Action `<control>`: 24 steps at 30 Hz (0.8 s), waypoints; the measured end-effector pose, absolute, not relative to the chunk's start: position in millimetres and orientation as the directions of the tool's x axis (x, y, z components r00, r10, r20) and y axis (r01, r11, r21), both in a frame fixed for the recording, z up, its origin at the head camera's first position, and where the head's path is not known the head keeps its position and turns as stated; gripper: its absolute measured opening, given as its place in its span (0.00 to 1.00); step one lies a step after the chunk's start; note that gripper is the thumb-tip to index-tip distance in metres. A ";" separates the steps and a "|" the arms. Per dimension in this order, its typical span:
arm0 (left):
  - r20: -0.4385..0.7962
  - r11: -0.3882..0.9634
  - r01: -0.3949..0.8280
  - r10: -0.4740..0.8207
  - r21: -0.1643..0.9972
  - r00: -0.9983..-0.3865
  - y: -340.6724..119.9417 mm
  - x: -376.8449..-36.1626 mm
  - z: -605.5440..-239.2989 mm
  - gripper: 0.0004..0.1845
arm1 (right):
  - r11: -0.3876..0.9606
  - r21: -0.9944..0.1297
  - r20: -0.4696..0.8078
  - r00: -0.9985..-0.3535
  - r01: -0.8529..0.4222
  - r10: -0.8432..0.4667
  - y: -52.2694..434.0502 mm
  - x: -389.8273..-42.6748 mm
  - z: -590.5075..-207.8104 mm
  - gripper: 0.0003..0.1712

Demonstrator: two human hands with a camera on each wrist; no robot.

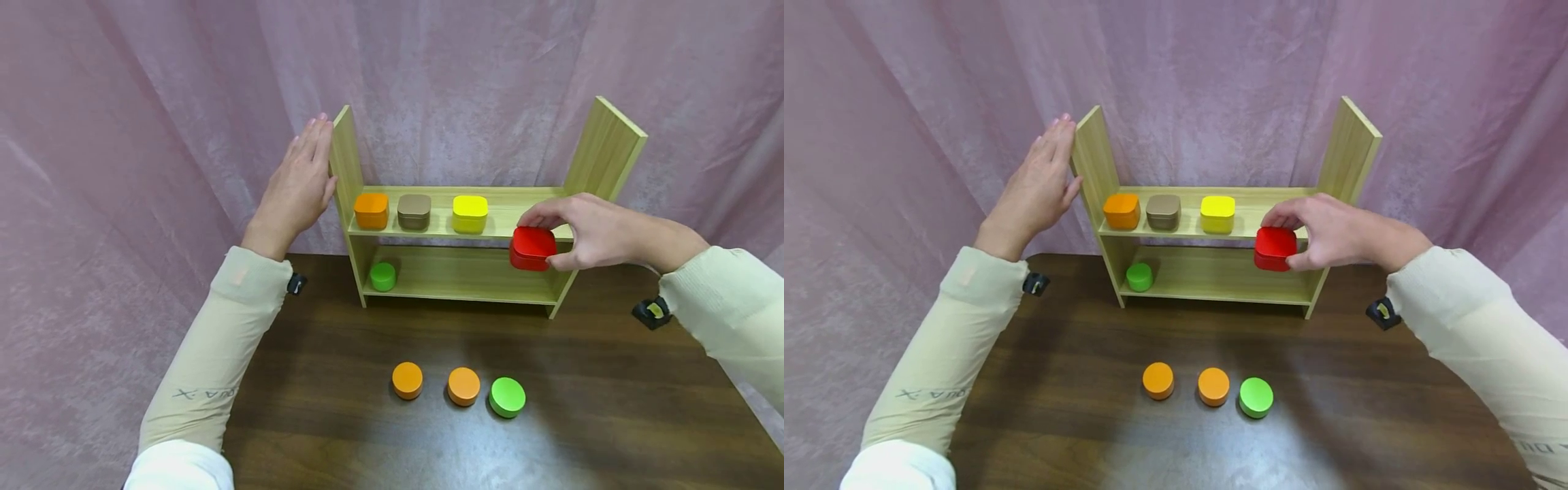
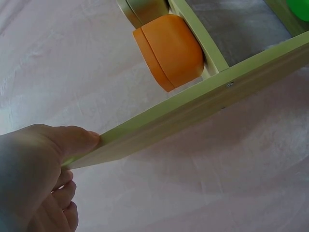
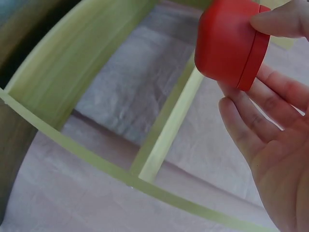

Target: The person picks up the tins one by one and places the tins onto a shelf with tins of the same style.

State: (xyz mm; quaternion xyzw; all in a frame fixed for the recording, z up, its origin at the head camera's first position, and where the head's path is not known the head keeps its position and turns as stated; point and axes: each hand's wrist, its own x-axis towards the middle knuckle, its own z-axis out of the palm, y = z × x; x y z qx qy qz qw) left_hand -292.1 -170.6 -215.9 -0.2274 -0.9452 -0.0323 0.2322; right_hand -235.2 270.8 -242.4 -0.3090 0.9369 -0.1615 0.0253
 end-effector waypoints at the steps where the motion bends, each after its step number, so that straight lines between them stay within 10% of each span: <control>1: 0.452 0.894 0.445 0.416 -0.046 -0.789 -170.6 -292.4 -216.1 0.43 | 0.764 -0.316 0.054 -0.815 -0.563 -0.578 272.1 -237.3 -241.4 0.33; 24: 0.450 0.897 0.438 0.414 -0.056 -0.791 -172.6 -292.8 -217.1 0.43 | 0.818 -0.250 0.092 -0.854 -0.518 -0.513 274.4 -280.2 -231.0 0.32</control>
